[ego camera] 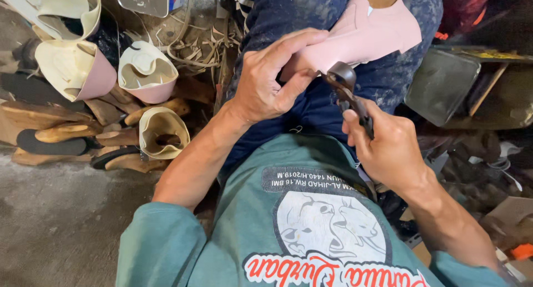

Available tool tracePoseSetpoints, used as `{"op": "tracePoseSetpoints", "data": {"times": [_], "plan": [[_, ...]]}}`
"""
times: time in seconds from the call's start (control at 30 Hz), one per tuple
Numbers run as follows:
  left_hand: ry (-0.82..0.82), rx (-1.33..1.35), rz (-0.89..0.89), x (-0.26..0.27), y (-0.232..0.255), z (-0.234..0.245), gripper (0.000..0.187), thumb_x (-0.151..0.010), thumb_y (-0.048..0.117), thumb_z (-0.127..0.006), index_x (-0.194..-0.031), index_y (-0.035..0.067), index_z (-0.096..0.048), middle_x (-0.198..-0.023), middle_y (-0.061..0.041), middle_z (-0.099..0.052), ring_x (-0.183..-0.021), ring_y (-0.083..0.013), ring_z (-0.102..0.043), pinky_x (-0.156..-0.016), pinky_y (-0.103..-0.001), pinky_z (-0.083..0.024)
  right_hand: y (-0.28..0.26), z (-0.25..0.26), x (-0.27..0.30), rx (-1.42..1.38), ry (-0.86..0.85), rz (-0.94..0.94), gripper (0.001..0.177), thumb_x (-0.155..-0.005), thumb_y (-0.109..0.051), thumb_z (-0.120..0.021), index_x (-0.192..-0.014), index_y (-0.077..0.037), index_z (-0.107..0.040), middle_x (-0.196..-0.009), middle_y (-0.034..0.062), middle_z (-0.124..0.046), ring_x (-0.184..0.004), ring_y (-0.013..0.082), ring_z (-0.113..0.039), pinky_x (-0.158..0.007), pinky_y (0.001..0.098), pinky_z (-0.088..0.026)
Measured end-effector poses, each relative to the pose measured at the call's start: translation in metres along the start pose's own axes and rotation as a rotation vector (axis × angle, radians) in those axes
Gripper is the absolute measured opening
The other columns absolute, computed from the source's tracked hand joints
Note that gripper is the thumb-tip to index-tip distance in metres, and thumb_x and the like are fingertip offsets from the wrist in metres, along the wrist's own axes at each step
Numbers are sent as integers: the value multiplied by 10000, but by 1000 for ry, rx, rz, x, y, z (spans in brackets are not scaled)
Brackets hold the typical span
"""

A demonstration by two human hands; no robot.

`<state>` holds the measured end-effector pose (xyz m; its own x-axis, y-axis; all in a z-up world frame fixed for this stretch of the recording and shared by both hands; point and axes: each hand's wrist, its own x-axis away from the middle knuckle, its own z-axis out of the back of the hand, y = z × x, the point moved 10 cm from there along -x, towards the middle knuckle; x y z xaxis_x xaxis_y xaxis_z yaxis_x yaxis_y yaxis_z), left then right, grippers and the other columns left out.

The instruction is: The person uses a hammer to repeatedly tap the sole and edges of a pink slip-on shoe. They rotate the shoe to access different areas and continue hammering along the perimeter and heel.

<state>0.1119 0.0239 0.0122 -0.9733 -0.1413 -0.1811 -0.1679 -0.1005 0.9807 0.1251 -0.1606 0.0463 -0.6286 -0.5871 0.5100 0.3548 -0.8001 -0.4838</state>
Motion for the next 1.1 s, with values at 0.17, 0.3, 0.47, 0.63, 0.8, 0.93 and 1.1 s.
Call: {"op": "tracePoseSetpoints", "data": {"times": [0.17, 0.3, 0.47, 0.63, 0.8, 0.93, 1.1], "plan": [[35, -5, 38, -7, -3, 1, 403, -1110, 267, -510, -1463, 72, -507, -1479, -98, -611, -1371, -241, -674, -1188, -348, -559, -1, 5, -12, -72, 72, 5, 226, -1100, -188, -505, -925, -103, -621, -625, -18, -605, -511, 141, -576, -588, 325, -455], [96, -64, 24, -1, -6, -3, 383, -1045, 182, -578, -1417, 114, -511, -1359, -37, -693, -988, -202, -791, -874, -282, -606, -1, 18, -7, -20, -31, -54, 125, -1053, -153, -538, -996, -96, -633, -621, -19, -671, -522, 178, -655, -619, 347, -502], [159, 50, 102, 3, -10, -1, 456, -1070, 291, -547, -1448, 82, -400, -1360, -114, -702, -1301, -236, -711, -1104, -311, -581, 3, 15, -8, 86, 56, 68, 241, -1085, -192, -539, -1266, -55, -620, -807, -17, -734, -576, 121, -697, -577, 306, -525], [171, 30, 104, 0, -10, -2, 476, -1086, 327, -527, -1444, 54, -374, -1371, -88, -682, -1266, -243, -717, -1080, -323, -569, 13, 10, -15, 48, 138, 121, 199, -1088, -122, -569, -1254, -54, -655, -772, -24, -686, -590, 111, -659, -605, 291, -510], [212, -36, 114, 5, -14, -4, 478, -1084, 344, -546, -1444, 66, -401, -1392, -43, -657, -1291, -226, -694, -1119, -331, -562, 21, 4, -17, 63, 156, 171, 212, -1050, -47, -588, -1253, -52, -650, -811, 2, -715, -654, 146, -688, -635, 326, -511], [204, -5, 38, 11, -6, -8, 465, -1093, 275, -562, -1455, 43, -384, -1411, -110, -642, -1337, -257, -657, -1179, -365, -525, 16, 7, -13, 63, 69, 146, 115, -1088, -157, -549, -1109, -87, -638, -771, -18, -688, -648, 181, -669, -601, 352, -488], [229, -4, -73, 19, -1, -18, 403, -1124, 263, -494, -1412, -10, -426, -1388, -174, -617, -1247, -321, -706, -1043, -370, -615, 22, 7, -8, 299, -6, 196, 131, -1041, -204, -621, -1082, -82, -641, -877, 80, -728, -679, 354, -681, -503, 485, -464]]}}
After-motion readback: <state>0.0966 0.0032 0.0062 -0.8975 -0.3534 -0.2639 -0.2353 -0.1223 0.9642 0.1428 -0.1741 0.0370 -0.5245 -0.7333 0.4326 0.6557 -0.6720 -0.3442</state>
